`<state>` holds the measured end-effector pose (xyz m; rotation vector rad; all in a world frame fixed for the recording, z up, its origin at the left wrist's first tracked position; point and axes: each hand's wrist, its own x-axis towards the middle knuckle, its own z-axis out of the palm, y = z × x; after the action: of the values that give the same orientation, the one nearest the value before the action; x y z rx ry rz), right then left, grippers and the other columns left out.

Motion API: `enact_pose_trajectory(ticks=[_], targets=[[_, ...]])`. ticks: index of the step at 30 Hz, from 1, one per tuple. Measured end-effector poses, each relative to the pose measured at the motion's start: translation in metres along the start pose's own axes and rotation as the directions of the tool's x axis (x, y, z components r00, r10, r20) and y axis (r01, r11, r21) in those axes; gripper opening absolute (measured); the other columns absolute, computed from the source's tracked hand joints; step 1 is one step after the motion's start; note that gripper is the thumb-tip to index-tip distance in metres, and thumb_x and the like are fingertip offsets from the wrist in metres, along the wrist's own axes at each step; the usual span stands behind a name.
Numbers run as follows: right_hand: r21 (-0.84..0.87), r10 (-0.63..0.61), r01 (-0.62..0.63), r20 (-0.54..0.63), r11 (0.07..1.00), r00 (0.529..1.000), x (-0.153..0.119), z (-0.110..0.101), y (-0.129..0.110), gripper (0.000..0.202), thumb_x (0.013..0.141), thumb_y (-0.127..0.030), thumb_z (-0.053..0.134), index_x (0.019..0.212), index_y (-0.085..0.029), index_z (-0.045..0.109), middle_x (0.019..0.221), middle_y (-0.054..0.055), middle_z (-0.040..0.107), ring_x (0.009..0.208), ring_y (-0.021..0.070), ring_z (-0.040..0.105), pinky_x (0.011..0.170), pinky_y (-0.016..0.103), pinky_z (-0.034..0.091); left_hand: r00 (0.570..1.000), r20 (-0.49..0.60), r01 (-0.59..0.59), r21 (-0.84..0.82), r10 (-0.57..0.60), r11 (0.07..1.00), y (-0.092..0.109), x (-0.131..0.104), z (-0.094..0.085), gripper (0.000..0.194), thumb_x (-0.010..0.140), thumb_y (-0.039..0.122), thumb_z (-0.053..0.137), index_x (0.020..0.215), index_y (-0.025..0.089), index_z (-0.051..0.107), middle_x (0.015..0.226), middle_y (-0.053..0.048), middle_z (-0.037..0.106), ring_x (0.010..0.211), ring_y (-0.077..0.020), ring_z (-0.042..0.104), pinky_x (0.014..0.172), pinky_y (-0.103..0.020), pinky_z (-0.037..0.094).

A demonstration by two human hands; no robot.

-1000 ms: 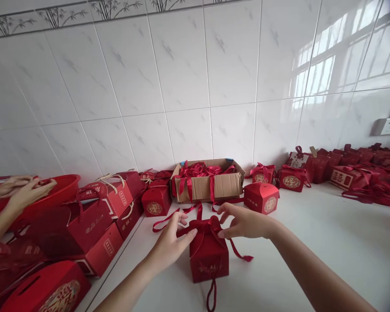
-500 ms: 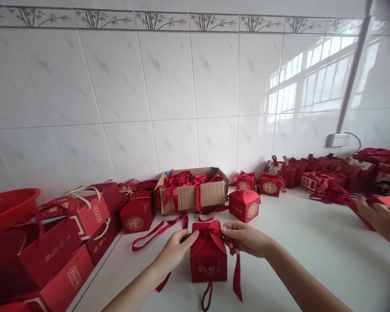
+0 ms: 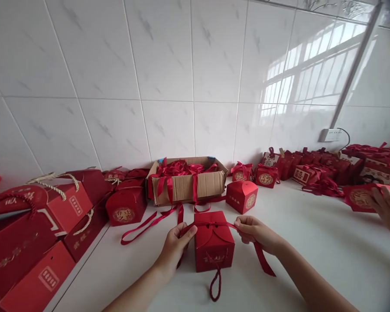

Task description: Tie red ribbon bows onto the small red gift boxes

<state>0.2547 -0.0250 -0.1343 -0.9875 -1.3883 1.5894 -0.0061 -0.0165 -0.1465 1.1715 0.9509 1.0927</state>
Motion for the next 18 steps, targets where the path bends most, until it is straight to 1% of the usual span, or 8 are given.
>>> enact_pose_trajectory(ticks=[3,6,8,10,12,15,18], targets=[[-0.034,0.033,-0.033,0.0,0.999,0.999,0.0,0.007,0.006,0.043,0.078,-0.054,0.061,0.063,-0.019,0.041,0.047,-0.009,0.028,0.047,0.007,0.021,0.051,0.024,0.019,0.998,0.057,0.03,-0.018,-0.029,0.999,0.001,-0.001,0.002,0.049,0.069,0.053,0.069,0.065,0.02,0.034,0.053,0.01,0.028,0.046,-0.0053,0.018,0.046,-0.021,0.012],[-0.086,0.029,-0.031,-0.018,0.996,0.999,0.001,0.015,0.012,0.043,0.082,-0.055,0.055,0.065,-0.019,0.042,0.049,-0.007,0.035,0.048,0.008,0.025,0.051,0.024,0.019,0.99,0.124,0.074,-0.044,-0.068,0.996,0.004,-0.002,0.001,0.049,0.073,0.058,0.063,0.063,0.02,0.033,0.054,0.009,0.023,0.047,-0.0062,0.015,0.046,-0.023,0.009],[-0.105,0.003,-0.005,-0.02,0.994,1.0,0.0,0.018,0.015,0.041,0.083,-0.054,0.054,0.067,-0.018,0.045,0.055,-0.005,0.041,0.051,0.008,0.028,0.052,0.023,0.021,0.986,0.152,0.083,-0.086,-0.069,0.993,0.005,-0.001,0.0,0.05,0.076,0.062,0.056,0.061,0.019,0.034,0.054,0.008,0.026,0.048,-0.0066,0.017,0.046,-0.024,0.009],[-0.091,-0.016,0.016,-0.006,0.996,1.0,0.0,0.019,0.015,0.04,0.083,-0.053,0.056,0.068,-0.017,0.048,0.061,-0.003,0.044,0.055,0.0082,0.033,0.054,0.023,0.025,0.985,0.155,0.098,-0.131,-0.077,0.986,0.005,0.0,-0.001,0.052,0.077,0.064,0.051,0.059,0.019,0.034,0.053,0.007,0.029,0.047,-0.0066,0.018,0.046,-0.024,0.01],[-0.066,-0.005,0.004,-0.004,0.998,1.0,-0.002,0.02,0.013,0.039,0.082,-0.052,0.057,0.069,-0.016,0.049,0.065,-0.002,0.047,0.058,0.0087,0.037,0.056,0.023,0.028,0.984,0.153,0.118,-0.151,-0.095,0.981,0.004,0.001,-0.002,0.052,0.078,0.065,0.049,0.059,0.018,0.038,0.051,0.007,0.031,0.045,-0.0064,0.018,0.046,-0.025,0.009],[-0.048,0.044,-0.046,-0.023,0.998,0.999,-0.003,0.021,0.01,0.039,0.08,-0.054,0.059,0.071,-0.017,0.052,0.066,-0.002,0.049,0.059,0.01,0.041,0.057,0.023,0.032,0.982,0.165,0.115,-0.13,-0.093,0.985,0.002,0.002,-0.003,0.048,0.079,0.061,0.051,0.061,0.017,0.046,0.051,0.007,0.032,0.044,-0.006,0.018,0.045,-0.024,0.009],[-0.06,0.063,-0.065,-0.043,0.996,0.997,-0.005,0.022,0.009,0.038,0.077,-0.056,0.061,0.075,-0.018,0.056,0.067,-0.001,0.052,0.061,0.0116,0.045,0.058,0.024,0.036,0.982,0.168,0.104,-0.108,-0.085,0.989,0.001,0.002,-0.002,0.045,0.078,0.058,0.055,0.061,0.016,0.047,0.049,0.007,0.03,0.043,-0.0061,0.02,0.045,-0.024,0.011]])
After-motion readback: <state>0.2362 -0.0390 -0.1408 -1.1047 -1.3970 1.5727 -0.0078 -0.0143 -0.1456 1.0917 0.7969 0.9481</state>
